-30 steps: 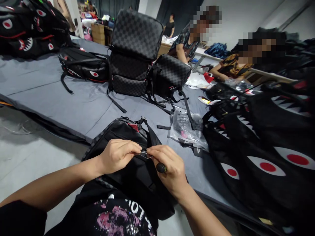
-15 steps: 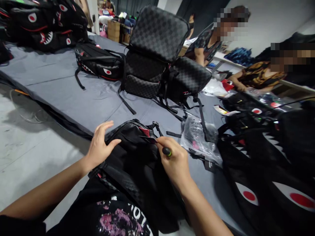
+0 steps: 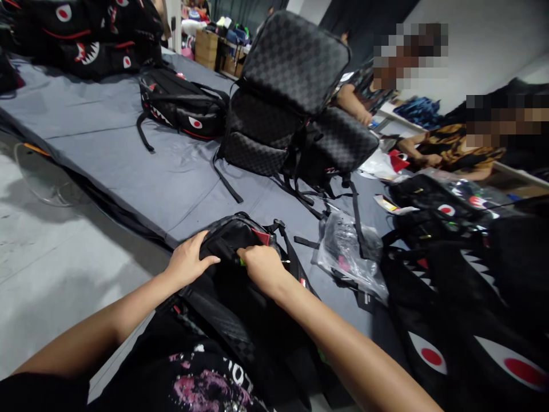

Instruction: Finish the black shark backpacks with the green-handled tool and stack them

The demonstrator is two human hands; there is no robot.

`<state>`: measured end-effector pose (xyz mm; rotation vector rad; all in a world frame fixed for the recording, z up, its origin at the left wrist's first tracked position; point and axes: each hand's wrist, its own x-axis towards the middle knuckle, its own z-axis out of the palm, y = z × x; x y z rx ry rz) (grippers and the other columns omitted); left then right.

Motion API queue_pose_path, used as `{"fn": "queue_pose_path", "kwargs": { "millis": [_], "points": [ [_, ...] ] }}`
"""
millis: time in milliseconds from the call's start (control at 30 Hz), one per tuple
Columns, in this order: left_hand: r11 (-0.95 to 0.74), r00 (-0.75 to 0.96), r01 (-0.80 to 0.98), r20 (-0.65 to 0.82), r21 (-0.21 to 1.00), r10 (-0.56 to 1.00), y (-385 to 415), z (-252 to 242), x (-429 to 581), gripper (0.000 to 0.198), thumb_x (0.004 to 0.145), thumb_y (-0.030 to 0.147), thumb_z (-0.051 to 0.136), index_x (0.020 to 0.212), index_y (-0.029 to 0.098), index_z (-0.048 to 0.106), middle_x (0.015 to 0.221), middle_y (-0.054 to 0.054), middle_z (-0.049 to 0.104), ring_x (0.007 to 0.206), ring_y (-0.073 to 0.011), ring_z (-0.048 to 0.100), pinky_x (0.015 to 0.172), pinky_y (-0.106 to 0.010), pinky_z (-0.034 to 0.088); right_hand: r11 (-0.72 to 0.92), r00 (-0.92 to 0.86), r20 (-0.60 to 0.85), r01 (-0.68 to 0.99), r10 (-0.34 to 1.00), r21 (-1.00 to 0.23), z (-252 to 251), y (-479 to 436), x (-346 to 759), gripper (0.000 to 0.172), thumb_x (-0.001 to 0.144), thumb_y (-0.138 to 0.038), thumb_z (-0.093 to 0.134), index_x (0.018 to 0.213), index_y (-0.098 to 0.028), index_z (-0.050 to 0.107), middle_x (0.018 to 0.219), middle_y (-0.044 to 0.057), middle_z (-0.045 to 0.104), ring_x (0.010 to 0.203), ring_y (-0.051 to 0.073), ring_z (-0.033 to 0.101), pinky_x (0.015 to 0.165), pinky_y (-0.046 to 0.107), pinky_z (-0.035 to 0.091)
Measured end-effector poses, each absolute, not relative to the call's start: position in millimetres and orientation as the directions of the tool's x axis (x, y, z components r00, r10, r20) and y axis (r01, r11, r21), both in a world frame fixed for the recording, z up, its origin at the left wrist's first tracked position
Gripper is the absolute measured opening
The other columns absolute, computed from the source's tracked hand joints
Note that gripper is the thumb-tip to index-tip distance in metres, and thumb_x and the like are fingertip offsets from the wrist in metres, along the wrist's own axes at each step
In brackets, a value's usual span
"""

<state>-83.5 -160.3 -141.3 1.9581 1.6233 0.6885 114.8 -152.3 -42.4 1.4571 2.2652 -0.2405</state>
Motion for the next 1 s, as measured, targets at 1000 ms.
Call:
{"fn": "queue_pose_path", "kwargs": {
  "millis": [1000],
  "points": [
    [-0.182, 0.179, 0.722, 0.074, 0.667, 0.981, -153.2, -156.7, -94.1, 0.063, 0.086, 0.056, 0.056, 0.138, 0.021, 0.046, 0.122, -0.010, 0.071, 0.114, -0.0316, 0.068, 0.092, -0.043, 0.055, 0.575, -0.577, -0.212, 0.814, 0.789, -0.078, -43.5, -122.6, 92.3, 0.032, 0.093, -0.015, 0.051, 0.121, -0.021, 0.064, 0.107, 0.007, 0.076, 0.100, 0.019, 0.070, 0.075, 0.025, 0.048]
  ]
}}
